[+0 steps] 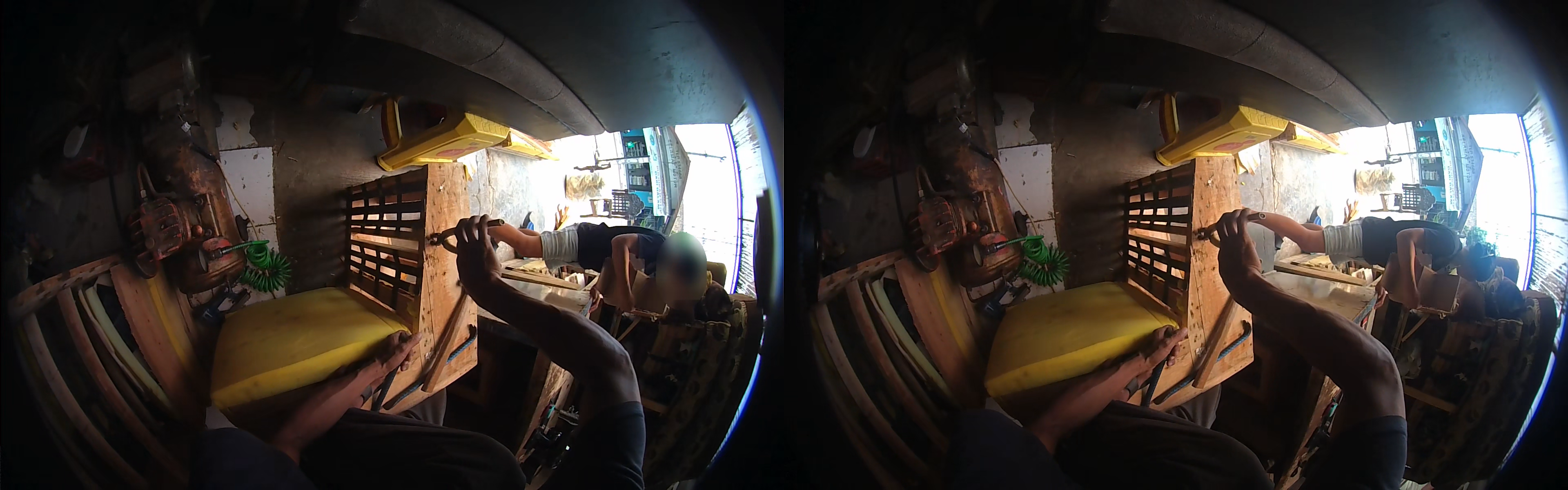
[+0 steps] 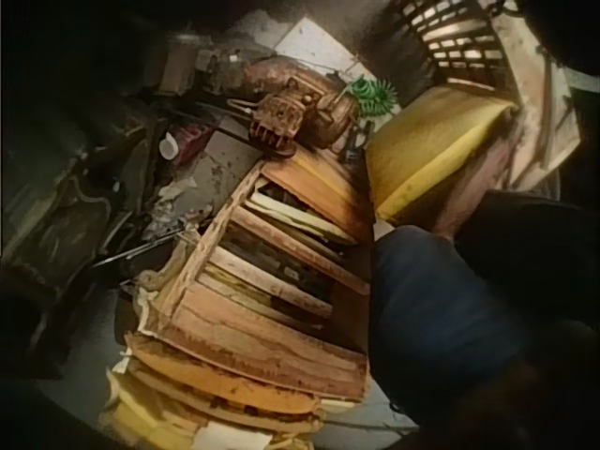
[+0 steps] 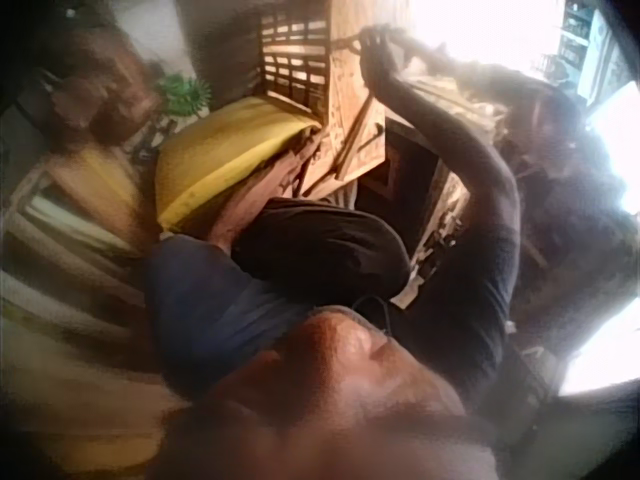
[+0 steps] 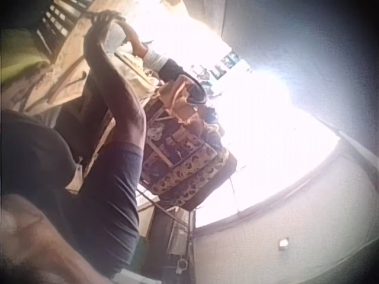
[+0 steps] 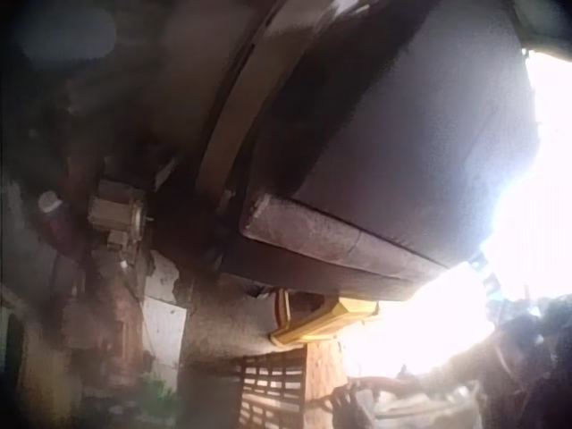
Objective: The person uses a hammer and a metal pry bar to remove nails from a wooden slatted frame. They repeatedly strike the pry bar with the hammer to extract fasteners from the wood.
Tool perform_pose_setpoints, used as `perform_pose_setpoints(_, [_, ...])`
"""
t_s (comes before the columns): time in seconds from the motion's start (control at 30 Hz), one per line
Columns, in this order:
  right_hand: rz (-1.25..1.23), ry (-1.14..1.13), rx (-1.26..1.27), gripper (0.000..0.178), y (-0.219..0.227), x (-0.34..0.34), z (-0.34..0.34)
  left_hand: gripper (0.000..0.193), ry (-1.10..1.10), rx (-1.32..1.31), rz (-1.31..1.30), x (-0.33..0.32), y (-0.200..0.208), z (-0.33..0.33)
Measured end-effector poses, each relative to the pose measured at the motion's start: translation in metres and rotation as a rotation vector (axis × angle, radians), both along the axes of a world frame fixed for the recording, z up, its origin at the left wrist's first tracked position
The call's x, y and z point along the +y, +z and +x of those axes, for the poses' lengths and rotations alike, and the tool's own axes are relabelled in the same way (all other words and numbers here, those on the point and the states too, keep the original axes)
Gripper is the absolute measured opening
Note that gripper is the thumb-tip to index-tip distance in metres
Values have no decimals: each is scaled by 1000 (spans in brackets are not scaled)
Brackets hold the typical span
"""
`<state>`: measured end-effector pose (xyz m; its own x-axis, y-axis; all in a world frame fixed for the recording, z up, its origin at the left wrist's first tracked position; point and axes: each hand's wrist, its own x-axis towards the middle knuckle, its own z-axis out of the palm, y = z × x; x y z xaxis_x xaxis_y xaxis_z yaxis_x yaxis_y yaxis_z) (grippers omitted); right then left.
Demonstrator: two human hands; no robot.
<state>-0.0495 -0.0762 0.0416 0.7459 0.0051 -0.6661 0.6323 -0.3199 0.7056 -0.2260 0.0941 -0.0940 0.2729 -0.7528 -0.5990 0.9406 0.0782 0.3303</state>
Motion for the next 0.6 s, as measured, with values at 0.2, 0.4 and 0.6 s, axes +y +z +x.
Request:
perform_pose_setpoints(0.2, [-17, 53, -7, 52, -5, -2, -1, 45, 31, 2, 22, -4, -8, -6])
perform_pose_setpoints(0.4, [-3, 128, 9, 47, -6, -3, -2, 42, 45, -10, 8, -4, -6, -8])
perform_pose_setpoints(0.6, [-96, 163, 145, 47, -17, -1, 20, 41, 0, 27, 53, -2, 1, -1])
